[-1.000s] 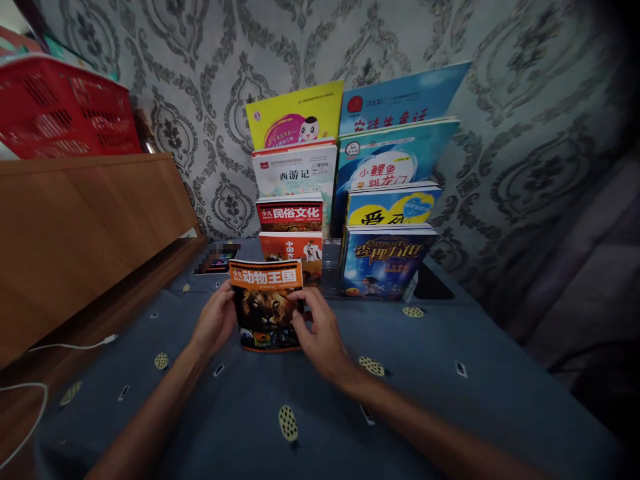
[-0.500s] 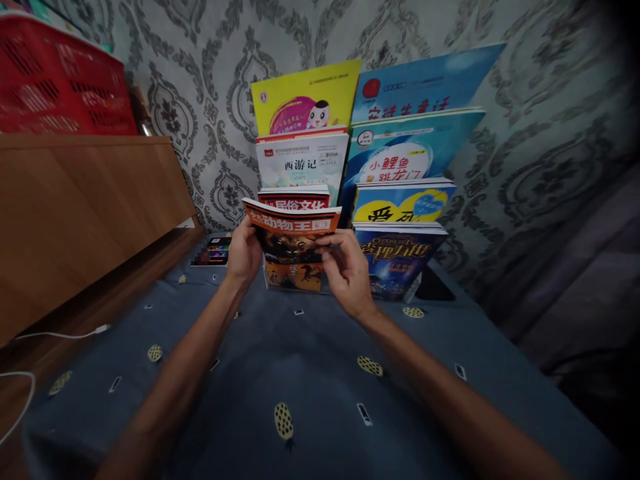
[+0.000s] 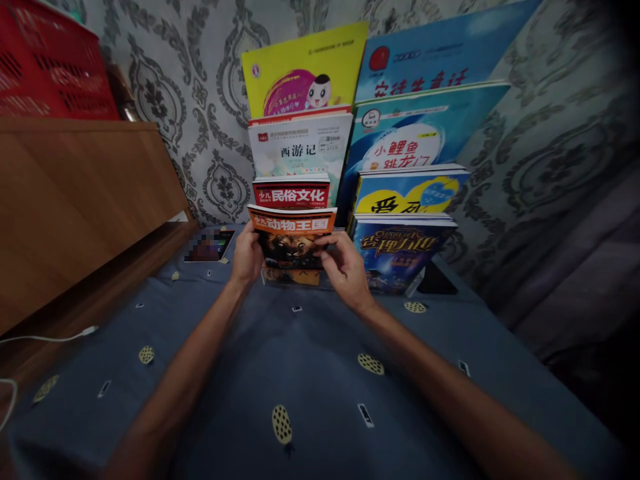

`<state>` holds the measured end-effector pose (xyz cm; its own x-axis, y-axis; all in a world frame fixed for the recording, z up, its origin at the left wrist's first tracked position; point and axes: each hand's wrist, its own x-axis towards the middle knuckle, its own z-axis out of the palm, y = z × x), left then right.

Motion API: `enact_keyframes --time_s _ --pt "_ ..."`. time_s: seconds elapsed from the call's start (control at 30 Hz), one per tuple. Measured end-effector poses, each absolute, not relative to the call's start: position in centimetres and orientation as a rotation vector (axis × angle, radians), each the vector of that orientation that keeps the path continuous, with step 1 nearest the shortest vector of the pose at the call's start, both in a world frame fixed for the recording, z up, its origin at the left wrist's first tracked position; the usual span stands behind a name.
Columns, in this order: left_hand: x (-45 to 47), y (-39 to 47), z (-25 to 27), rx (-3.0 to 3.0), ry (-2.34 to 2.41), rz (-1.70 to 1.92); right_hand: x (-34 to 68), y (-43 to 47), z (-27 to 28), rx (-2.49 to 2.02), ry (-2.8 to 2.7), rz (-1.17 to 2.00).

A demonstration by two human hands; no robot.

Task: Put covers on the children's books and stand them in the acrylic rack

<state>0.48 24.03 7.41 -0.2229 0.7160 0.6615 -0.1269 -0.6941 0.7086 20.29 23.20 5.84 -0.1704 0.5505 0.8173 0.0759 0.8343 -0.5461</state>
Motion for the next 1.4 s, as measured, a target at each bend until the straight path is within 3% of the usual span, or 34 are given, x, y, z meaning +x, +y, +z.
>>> enact_keyframes --time_s 0.27,0.4,0.53,0.83,1.4 --pt "-0.5 22.3 7.2 2.08 1.576 1.796 20.4 23.5 4.2 -0.599 -1.715 0.463" --pt "-0.4 21.2 7.9 2.225 2.198 1.399 20.2 23.6 3.7 -0.66 -1.752 0.38" --pt "-0.1 20.8 8.4 2.186 2.517 0.93 20.1 23.5 3.6 -0.746 -1.848 0.262" --pt "-0.4 20.7 8.8 2.12 2.509 0.767 19.9 22.4 3.8 -1.063 -1.936 -0.019" --pt "-0.6 21.4 8.2 2.166 2.42 0.847 19.9 23.5 3.4 -1.029 -1.994 0.037"
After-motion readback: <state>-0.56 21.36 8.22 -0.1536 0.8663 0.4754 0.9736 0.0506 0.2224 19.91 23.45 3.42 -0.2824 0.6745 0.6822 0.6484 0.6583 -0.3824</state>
